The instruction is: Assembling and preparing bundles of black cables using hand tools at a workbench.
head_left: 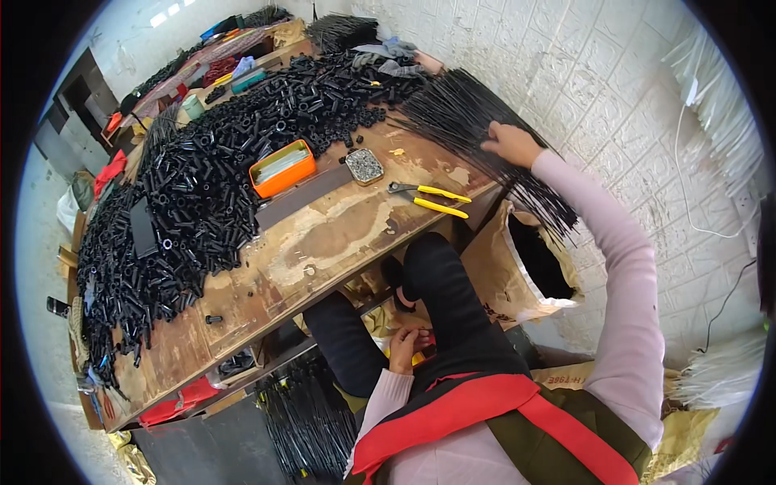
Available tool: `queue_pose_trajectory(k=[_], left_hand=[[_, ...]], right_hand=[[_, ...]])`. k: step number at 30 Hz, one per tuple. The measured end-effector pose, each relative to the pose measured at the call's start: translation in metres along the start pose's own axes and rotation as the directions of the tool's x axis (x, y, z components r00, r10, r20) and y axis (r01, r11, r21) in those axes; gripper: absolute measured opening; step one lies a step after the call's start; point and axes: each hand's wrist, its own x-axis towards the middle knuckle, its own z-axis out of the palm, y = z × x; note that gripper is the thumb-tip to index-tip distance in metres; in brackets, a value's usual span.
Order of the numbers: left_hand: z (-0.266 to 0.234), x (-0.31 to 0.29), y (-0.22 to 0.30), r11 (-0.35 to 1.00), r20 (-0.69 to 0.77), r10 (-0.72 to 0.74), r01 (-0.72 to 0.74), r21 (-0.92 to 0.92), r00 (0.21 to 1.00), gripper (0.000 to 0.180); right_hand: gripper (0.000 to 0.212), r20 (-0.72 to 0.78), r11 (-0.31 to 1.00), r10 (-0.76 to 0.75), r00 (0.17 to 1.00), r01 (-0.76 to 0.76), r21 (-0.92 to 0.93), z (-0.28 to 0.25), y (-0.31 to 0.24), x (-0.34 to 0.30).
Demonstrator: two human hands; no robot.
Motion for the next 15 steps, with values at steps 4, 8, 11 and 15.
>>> queue_pose_trajectory(k=[4,8,11,15], left_hand=[[0.001,-0.004,-0.004,0.999,0.048,-0.024,0.026,-0.045,0.999,0.017],[0.001,-0.009,-0.005,0.997,0.062,-0.013,0.018,-0.078,0.998,0.018],[-0.005,-0.007,-0.008,0.993,0.053,-0.01,0.016,-0.12,0.999,0.018],[-0.013,-0.006,-0.009,0.988,0.025,-0.003,0.007,-0.154,1.0,0.018]], right_hand=[[0.065,-0.144,0.937,-0.054,0.988,0.0,-0.35,0.03,-0.023,-0.047],[0.051,-0.196,0.938,0.135,0.971,-0.189,-0.289,0.063,-0.019,-0.045],[0.038,-0.197,0.946,0.135,0.971,-0.185,-0.266,0.06,-0.009,-0.033],[0.023,-0.155,0.986,0.128,0.98,-0.142,-0.087,0.043,0.006,-0.018]])
